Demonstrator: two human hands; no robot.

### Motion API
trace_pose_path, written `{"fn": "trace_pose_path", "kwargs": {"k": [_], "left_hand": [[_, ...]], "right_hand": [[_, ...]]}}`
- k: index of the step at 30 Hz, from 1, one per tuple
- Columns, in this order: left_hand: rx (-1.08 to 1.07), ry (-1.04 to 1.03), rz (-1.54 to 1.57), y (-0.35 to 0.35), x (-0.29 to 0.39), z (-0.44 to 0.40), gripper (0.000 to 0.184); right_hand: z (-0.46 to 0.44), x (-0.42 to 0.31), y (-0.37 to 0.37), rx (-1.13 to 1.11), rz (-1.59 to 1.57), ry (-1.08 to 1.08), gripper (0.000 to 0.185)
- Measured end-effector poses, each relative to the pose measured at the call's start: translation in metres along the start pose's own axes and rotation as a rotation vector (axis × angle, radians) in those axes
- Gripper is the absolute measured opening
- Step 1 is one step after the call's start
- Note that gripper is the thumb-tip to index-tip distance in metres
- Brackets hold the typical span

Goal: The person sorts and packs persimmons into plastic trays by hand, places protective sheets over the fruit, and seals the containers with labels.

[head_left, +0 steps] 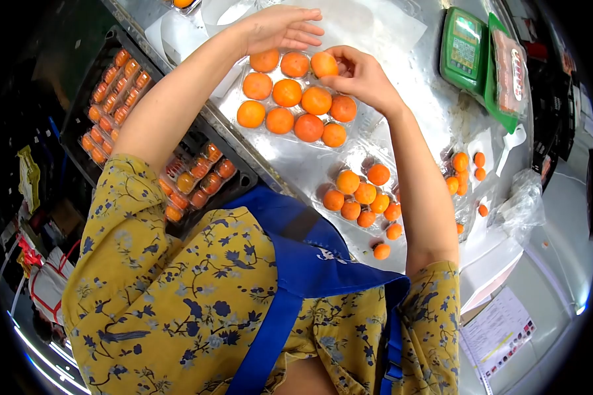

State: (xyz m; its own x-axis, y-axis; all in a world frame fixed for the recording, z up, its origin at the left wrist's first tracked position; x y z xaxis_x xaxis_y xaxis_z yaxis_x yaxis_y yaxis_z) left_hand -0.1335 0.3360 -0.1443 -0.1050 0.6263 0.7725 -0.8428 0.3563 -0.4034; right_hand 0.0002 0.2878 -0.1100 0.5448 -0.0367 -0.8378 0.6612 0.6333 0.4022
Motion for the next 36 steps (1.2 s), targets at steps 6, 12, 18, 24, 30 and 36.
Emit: {"fn": "trace_pose_path", "kwargs": {"k": [6,12,18,24,30,36], "left_hand": [[0.001,0.008,0.002,-0.002,-0.002,-0.004,0.049],[0.031,-0.006,-0.065,-0.001,-0.004,-0.005,0.047],[0.015,0.015,-0.035,-0.001,-0.002,-0.002,0.046],[0.005,0.001,-0.045,-0.002,0.0,-0.001,0.046],[0.02,0.003,-0.049,0.002,-0.002,-0.003,0.047],[0.015,-0.002,-0.039,0.004,-0.002,-0.003,0.047]], "right_hand": [[0.028,-0.015,-0.016,-0.12,-1.126,0.018,0.041],[0.033,-0.023,-0.026,-0.296,-1.626,0.026,0.062],[0.035,-0.033,-0.023,-0.347,-1.799,0.101,0.067],[0.037,-0.029,-0.016,-0.167,-1.492,0.055,0.055],[0.035,-0.026,0.016,0.397,0.249,0.081,0.043],[0.019,-0.021,0.005,0.377,0.664,0.153,0.042]]}}
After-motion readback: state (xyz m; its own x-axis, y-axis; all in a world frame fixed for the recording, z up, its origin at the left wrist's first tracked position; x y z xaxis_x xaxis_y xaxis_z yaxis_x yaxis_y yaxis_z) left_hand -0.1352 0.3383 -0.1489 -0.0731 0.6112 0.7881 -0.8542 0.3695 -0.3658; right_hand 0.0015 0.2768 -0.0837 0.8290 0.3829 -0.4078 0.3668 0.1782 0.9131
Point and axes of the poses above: each hand's wrist, its own z-axis away from the middle knuckle, its own y-axis out of the back of the hand, x = y × z, the point moved 8 cm from there along -z, towards the middle knuckle, and after that the axes turned 7 degrees about z, right-handed, at the moved point
